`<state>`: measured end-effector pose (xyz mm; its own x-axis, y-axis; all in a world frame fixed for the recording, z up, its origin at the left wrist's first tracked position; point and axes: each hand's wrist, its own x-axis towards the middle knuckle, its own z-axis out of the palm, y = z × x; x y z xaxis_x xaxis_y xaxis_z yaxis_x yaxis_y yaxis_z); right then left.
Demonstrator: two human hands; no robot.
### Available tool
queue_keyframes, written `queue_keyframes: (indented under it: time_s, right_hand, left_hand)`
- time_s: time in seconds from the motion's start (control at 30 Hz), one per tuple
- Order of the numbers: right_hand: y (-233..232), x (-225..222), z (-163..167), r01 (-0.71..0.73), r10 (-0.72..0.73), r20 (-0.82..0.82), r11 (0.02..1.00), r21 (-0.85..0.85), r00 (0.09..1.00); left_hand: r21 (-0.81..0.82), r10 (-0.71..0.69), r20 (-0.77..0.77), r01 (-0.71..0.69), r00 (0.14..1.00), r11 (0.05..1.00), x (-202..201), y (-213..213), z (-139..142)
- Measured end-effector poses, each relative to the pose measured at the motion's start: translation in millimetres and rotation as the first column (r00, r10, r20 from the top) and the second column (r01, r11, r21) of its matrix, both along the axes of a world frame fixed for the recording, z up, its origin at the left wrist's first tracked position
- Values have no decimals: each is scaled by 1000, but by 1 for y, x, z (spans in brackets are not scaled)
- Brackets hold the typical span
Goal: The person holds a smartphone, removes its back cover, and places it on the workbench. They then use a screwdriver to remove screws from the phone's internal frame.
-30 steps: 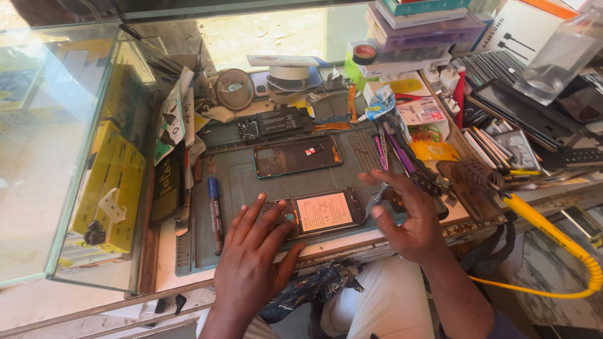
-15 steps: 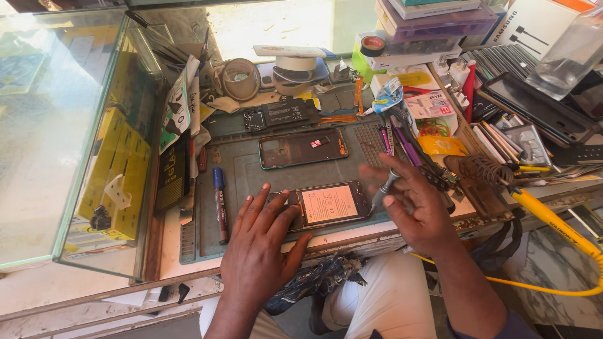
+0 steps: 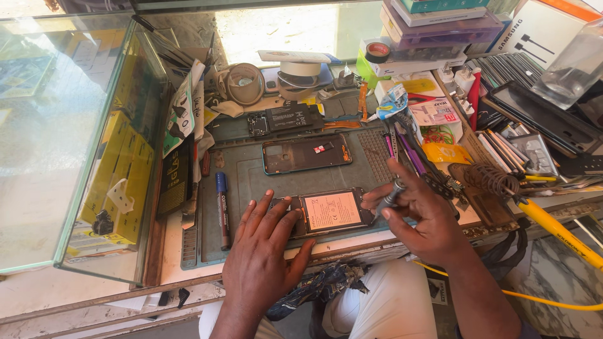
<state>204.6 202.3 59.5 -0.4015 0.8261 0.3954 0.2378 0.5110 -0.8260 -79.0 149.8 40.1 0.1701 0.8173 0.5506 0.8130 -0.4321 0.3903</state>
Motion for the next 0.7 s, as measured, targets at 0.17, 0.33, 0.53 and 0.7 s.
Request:
queue_keyframes:
  time_s: [0.17, 0.33, 0.53, 0.7]
  right_hand:
    - [5, 0, 1, -62, 54, -100, 995, -79, 993]
    - [21, -4, 9, -59, 55, -204, 998, -17, 977]
    - [88, -32, 25, 78, -74, -142, 997, 21, 987]
    - [125, -53, 27, 175, -184, 94, 980, 97, 979]
  left_hand:
    - [-13, 4, 3, -4, 1000, 1000, 0, 0, -1]
    - [4, -1, -2, 1, 1000, 1000, -1, 1, -2]
    - [25, -3, 13, 3, 1000, 1000, 0, 1, -2]
    - [28, -7, 20, 7, 1000, 1000, -1, 0, -2]
